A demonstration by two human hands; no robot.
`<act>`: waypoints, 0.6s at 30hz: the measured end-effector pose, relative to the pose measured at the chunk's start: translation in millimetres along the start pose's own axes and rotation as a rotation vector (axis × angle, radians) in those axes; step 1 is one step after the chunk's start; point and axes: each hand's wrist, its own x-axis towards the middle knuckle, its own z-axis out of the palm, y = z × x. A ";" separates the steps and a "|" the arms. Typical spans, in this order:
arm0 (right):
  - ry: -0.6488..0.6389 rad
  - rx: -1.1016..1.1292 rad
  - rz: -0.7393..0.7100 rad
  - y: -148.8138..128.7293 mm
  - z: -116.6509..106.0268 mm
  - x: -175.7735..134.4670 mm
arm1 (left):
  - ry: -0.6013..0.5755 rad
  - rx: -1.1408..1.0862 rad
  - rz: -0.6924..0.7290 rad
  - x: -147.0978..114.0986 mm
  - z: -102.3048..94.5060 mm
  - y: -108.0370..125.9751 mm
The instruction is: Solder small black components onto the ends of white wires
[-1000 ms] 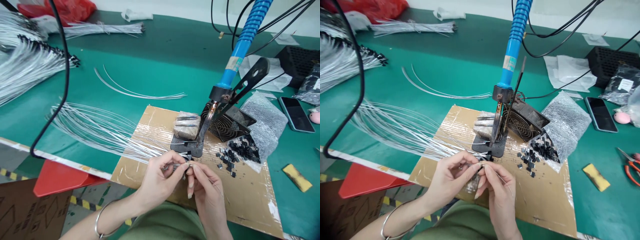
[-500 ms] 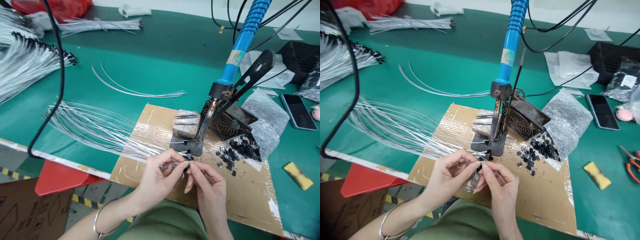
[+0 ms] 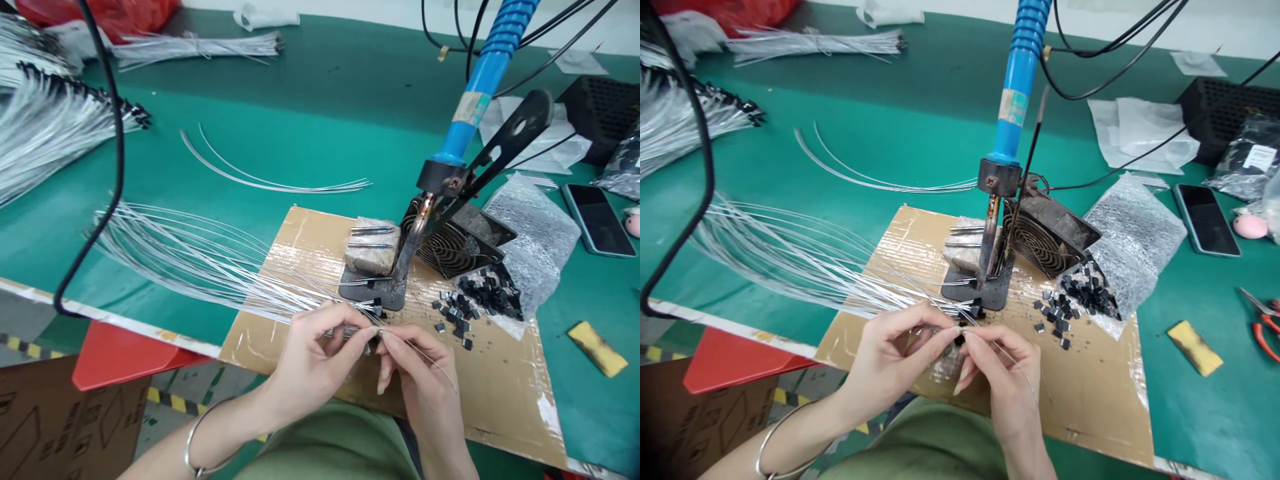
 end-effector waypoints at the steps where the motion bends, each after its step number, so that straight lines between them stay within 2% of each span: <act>1: -0.009 0.000 0.012 -2.5 -0.4 0.4 | 0.001 0.011 0.016 -0.2 -0.1 0.1; 9: -0.033 0.011 0.044 -2.6 -1.9 0.5 | 0.029 -0.008 0.022 -4.3 3.5 0.3; 18: 0.020 0.100 0.027 4.9 6.2 -3.2 | 0.063 -0.025 0.017 -3.3 6.8 0.9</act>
